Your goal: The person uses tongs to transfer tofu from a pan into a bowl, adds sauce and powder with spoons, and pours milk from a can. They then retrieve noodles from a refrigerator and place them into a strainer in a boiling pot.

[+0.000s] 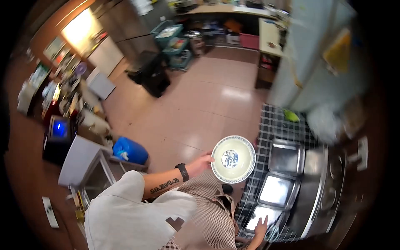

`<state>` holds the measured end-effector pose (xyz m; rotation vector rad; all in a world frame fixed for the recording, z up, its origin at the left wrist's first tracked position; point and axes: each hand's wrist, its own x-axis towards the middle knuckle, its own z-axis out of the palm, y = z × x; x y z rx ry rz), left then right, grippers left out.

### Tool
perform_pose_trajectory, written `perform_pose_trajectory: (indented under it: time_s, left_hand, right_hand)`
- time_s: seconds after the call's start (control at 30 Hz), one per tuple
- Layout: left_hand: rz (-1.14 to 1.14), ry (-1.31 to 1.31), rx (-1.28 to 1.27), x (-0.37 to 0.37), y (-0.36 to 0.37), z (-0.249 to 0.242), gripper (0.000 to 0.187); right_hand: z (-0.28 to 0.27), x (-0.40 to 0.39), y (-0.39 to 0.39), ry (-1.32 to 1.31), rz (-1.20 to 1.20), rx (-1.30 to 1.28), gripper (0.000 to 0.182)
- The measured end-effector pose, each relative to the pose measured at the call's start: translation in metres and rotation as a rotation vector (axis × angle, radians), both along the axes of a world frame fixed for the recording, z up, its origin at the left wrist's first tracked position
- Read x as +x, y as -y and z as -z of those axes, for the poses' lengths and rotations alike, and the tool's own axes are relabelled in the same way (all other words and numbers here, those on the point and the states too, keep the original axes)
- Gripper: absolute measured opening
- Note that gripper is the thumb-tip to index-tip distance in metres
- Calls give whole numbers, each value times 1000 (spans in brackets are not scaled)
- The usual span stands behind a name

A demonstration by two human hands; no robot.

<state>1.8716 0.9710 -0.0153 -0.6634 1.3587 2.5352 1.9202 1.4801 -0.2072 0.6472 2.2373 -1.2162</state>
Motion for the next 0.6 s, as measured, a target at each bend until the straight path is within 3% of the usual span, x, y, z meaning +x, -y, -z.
perform_pose_trajectory:
  time_s: [0.07, 0.13, 0.2, 0.23, 0.33, 0.5, 0.53, 0.57, 0.6]
  left_hand:
    - [-112, 19, -12, 21, 15, 2, 67]
    - [-185, 22, -33, 38, 24, -6, 68]
    - [-229, 44, -29, 48, 27, -6, 67]
    - [-218, 35, -25, 50, 29, -1, 66]
    - [-177, 19, -2, 45, 31, 10, 64]
    - [-25, -38, 105, 6, 8, 12, 60]
    - [22, -24, 65, -6, 3, 15, 57]
    - [87, -4, 30, -16, -2, 19, 53]
    - [129, -9, 15, -21, -8, 17, 53]
  right_hand:
    - [53, -15, -19, 188, -20, -68, 66]
    - [33, -25, 4, 292, -13, 43, 53]
    - [105, -7, -19, 231, 16, -17, 55]
    - [106, -11, -17, 159, -38, 33, 51]
    - [92, -5, -9, -56, -151, 181, 44]
    - [43, 48, 24, -446, -326, 391, 49]
    - [-3, 38, 55, -285, -32, 388, 52]
    - [-52, 22, 71, -46, 82, 431, 55]
    - [-45, 31, 74, -131, 231, 437, 58]
